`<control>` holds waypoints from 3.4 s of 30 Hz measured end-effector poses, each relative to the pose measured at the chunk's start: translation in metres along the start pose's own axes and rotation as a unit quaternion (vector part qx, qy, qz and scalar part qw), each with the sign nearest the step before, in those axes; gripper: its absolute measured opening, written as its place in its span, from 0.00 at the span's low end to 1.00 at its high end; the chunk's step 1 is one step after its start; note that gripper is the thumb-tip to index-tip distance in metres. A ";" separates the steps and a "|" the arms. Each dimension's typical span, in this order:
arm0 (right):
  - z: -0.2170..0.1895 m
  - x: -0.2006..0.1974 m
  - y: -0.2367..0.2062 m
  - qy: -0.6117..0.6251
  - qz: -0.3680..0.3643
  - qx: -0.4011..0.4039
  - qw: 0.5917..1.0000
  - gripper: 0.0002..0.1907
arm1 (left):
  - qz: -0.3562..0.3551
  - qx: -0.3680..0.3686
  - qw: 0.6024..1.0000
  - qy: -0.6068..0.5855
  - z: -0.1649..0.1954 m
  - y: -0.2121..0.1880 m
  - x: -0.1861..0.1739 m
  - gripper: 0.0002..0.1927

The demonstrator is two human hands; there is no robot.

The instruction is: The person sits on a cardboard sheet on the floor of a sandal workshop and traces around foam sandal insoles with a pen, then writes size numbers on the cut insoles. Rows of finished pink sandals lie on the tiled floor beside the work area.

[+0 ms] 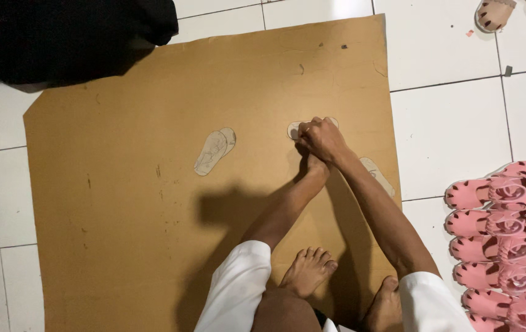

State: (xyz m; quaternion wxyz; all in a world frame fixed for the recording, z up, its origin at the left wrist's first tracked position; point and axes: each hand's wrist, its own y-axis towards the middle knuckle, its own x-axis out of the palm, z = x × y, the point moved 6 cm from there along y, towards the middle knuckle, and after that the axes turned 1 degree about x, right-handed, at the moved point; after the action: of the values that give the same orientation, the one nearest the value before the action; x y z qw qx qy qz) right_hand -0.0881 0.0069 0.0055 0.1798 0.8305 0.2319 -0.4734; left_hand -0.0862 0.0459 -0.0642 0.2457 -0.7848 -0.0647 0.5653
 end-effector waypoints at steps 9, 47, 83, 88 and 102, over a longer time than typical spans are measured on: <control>-0.015 0.011 0.021 0.011 0.007 0.002 1.000 0.05 | 0.024 0.038 0.998 0.051 0.007 -0.010 0.001 0.25; 0.051 -0.075 -0.195 0.215 0.326 0.302 0.870 0.14 | 0.220 -0.067 0.586 -0.777 -0.076 -0.121 -0.012 0.14; 0.023 -0.006 -0.155 0.089 0.296 0.297 0.903 0.27 | 0.228 0.022 0.931 -0.286 -0.029 -0.110 0.051 0.32; 0.020 -0.007 -0.155 0.089 0.292 0.298 0.904 0.27 | 0.212 0.024 0.935 -0.284 -0.027 -0.107 0.055 0.33; 0.018 -0.010 -0.154 0.083 0.286 0.292 0.909 0.27 | 0.202 0.015 0.941 -0.272 -0.026 -0.107 0.052 0.34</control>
State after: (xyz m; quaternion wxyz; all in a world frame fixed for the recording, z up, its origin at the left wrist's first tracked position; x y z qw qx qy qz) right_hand -0.1907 0.1227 -0.0073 0.0375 0.9130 -0.1502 -0.3774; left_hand -0.0251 0.1510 -0.0530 0.1114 -0.5942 0.0396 0.7956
